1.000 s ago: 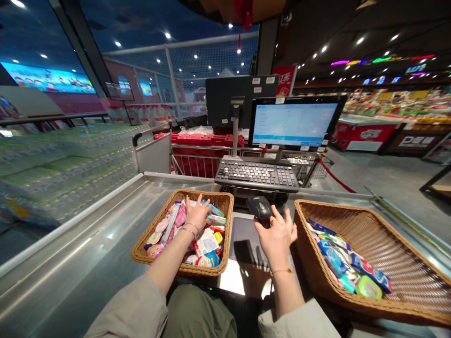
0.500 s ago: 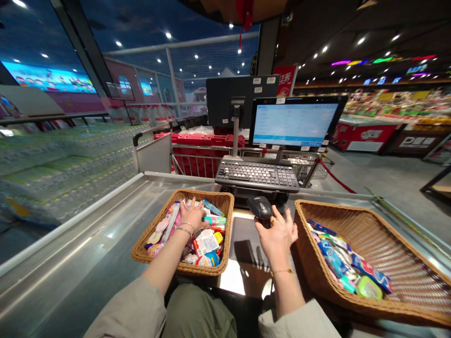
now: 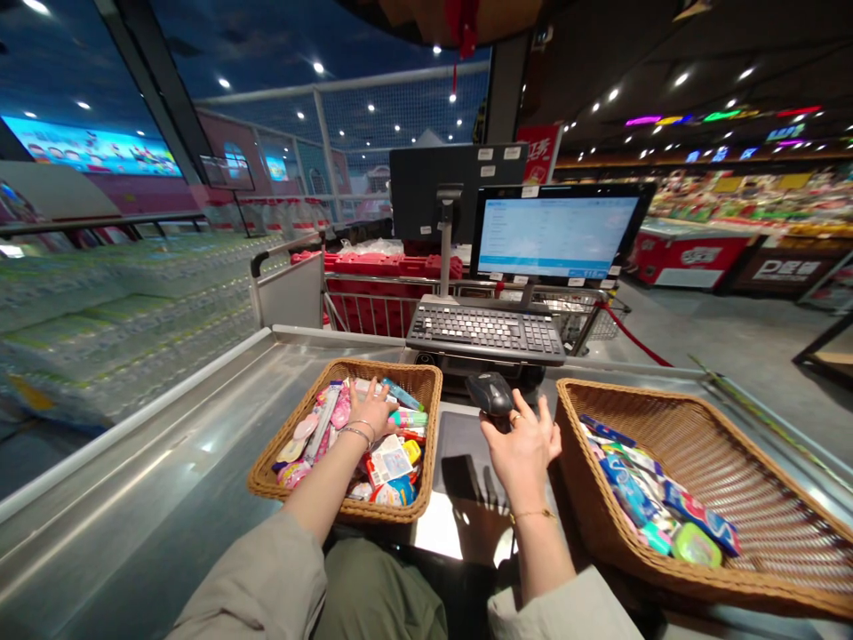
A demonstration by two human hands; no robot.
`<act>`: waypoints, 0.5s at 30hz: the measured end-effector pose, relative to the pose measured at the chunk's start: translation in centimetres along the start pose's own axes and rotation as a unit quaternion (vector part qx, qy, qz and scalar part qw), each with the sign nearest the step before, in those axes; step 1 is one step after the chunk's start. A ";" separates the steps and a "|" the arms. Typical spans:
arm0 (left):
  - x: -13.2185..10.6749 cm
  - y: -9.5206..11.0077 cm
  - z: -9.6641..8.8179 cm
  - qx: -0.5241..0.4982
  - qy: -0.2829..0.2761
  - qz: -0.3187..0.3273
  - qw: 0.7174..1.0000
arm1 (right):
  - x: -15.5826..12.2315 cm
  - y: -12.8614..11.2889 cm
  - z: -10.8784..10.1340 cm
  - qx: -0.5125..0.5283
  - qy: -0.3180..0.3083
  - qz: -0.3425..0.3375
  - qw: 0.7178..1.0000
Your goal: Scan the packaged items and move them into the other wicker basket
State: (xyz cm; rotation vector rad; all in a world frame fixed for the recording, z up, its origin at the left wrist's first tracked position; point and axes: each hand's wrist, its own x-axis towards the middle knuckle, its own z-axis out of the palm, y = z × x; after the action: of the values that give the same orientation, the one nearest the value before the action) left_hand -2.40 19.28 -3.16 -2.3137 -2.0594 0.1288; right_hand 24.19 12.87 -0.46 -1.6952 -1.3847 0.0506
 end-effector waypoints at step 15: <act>1.0 0.2 0.9 -0.040 -0.007 0.018 0.999 | 0.2 -0.1 -0.2 0.007 0.006 0.006 1.000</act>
State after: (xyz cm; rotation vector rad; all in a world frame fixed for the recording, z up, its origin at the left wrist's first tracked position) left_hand -2.20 20.22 -4.10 -2.4025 -2.0670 0.0643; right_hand 24.31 12.87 -0.21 -1.6898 -1.3614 0.0569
